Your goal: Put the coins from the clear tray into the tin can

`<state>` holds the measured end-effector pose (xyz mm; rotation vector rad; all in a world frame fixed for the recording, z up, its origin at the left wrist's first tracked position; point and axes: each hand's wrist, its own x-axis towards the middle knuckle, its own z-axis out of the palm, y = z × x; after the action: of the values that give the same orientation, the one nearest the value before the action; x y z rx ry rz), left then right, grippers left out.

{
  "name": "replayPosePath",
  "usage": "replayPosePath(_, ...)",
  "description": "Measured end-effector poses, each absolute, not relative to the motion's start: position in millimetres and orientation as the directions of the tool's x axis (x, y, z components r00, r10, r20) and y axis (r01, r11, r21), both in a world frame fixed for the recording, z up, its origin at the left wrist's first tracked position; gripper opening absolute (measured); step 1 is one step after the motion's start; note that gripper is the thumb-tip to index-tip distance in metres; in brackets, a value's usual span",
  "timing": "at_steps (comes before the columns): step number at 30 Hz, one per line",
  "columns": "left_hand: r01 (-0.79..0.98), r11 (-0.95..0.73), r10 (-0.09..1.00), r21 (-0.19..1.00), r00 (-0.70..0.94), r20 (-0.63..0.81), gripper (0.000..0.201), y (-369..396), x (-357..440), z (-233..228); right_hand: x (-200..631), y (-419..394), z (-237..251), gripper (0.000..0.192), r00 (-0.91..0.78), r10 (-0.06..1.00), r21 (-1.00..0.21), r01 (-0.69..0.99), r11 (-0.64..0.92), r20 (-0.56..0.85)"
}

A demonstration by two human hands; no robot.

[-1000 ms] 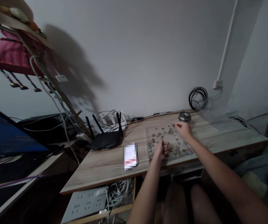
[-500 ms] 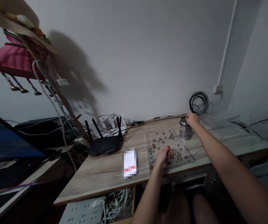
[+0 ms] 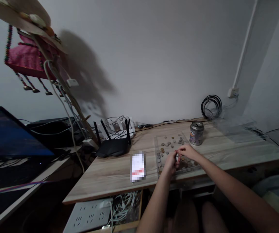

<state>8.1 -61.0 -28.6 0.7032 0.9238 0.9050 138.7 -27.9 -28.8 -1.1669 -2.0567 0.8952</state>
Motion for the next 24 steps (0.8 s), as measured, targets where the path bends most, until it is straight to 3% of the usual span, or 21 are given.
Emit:
replayPosePath(3, -0.382, 0.490, 0.861, 0.783, 0.353, -0.366, 0.029, -59.2, 5.3, -28.7, 157.6, -11.6, -8.3, 0.026, -0.294, 0.923, -0.749, 0.546, 0.375, 0.248)
replayPosePath(6, -0.401, 0.472, 0.875, 0.785, 0.320, -0.363, 0.025, -58.4, 3.5, -30.7, 194.7, 14.7, 34.1, 0.024, 0.024, 0.911, -0.656, 0.702, 0.277, 0.411)
replayPosePath(9, -0.384, 0.413, 0.906, 0.826, 0.268, -0.328, 0.025, -58.7, 4.5, -34.1, 231.6, 39.9, 68.1, 0.024, 0.324, 0.846, -0.558, 0.829, -0.039, 0.422)
replayPosePath(11, -0.362, 0.366, 0.925, 0.857, 0.240, -0.294, 0.024, -59.3, 6.3, -35.6, 245.8, 52.4, 77.9, 0.021, 0.415, 0.836, -0.489, 0.847, -0.211, 0.358)
replayPosePath(16, -0.313, 0.318, 0.940, 0.895, 0.224, -0.256, 0.030, -61.9, 7.7, -32.3, 244.6, 66.0, 82.6, 0.021, 0.377, 0.873, -0.348, 0.899, -0.265, 0.310)
replayPosePath(20, -0.324, 0.337, 0.937, 0.884, 0.204, -0.283, 0.037, -63.5, 5.6, -27.6, 224.7, 50.9, 86.9, 0.028, 0.348, 0.836, -0.315, 0.922, -0.224, 0.424)
replayPosePath(22, -0.336, 0.324, 0.942, 0.884, 0.200, -0.270, 0.037, -63.8, 5.3, -27.3, 204.6, 31.4, 80.2, 0.032, 0.254, 0.828, -0.329, 0.940, -0.090, 0.500)
replayPosePath(24, -0.337, 0.307, 0.944, 0.890, 0.224, -0.241, 0.037, -64.1, 5.8, -28.1, 178.0, 7.0, 63.2, 0.031, 0.052, 0.884, -0.386, 0.910, 0.149, 0.465)
